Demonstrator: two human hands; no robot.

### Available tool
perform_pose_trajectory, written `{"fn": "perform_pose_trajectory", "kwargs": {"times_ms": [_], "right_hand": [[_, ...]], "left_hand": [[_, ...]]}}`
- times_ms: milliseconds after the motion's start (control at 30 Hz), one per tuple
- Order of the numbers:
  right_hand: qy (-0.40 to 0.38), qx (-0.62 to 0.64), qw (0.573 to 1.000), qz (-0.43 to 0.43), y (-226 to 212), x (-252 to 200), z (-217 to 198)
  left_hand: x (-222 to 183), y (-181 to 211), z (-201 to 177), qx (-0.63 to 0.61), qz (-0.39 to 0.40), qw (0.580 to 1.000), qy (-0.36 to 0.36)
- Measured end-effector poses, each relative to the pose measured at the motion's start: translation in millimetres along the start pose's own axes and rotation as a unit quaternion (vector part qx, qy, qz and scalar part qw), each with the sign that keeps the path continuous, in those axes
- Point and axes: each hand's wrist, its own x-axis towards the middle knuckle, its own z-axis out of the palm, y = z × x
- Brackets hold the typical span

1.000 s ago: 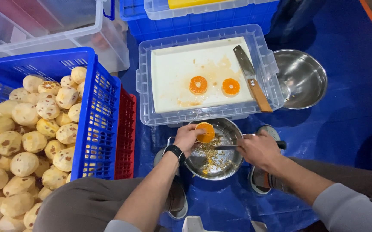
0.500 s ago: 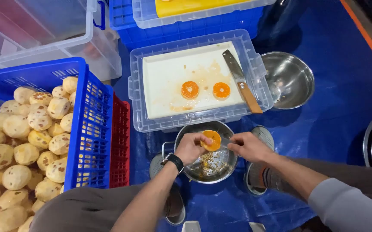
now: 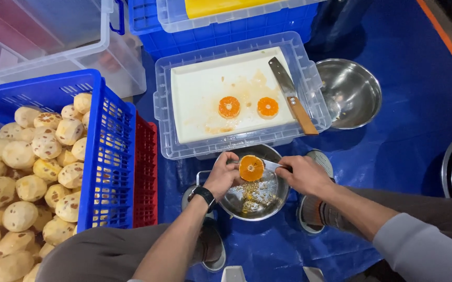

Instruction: Using a knife to remove seeds from sliced oranges and placing the cleaned fruit into a bowl.

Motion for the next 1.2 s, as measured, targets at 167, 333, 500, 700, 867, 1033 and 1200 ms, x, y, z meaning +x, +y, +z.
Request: {"fn": "perform_pose_trajectory", "kwargs": {"times_ms": [167, 333, 500, 700, 867, 1033, 1200], "right_hand": [[-0.002, -0.016, 1.0, 0.006, 3.3, 5.3, 4.8], [-0.011, -0.027, 0.999, 0.025, 6.2, 9.9, 10.6], [-0.006, -0.005, 1.0, 0.03, 8.5, 13.5, 13.6], [-0.003, 0.0, 1.0, 0.02, 8.3, 11.8, 15.1], [-0.006, -0.007, 0.999, 0.035, 2.2, 10.3, 13.1], [0.006, -0.018, 0.999, 0.045, 0.9, 12.0, 12.9], [0.061, 0.016, 0.997, 0.047, -5.7, 6.1, 5.0]], "left_hand": [[0.7, -3.8, -0.3, 0.014, 0.007, 1.0, 0.005], [-8.1, 7.1, 6.9, -0.021, -0.006, 0.999, 0.03], [-6.6, 2.8, 4.8, 0.038, 0.034, 0.999, 0.006], [-0.6, 0.8, -1.0, 0.08, 0.052, 0.995, -0.009], [-1.8, 2.3, 0.2, 0.079, 0.046, 0.996, -0.002], [-10.0, 14.6, 2.8, 0.064, 0.024, 0.998, 0.007], [-5.8, 10.2, 0.3, 0.057, -0.014, 0.997, 0.041]]}}
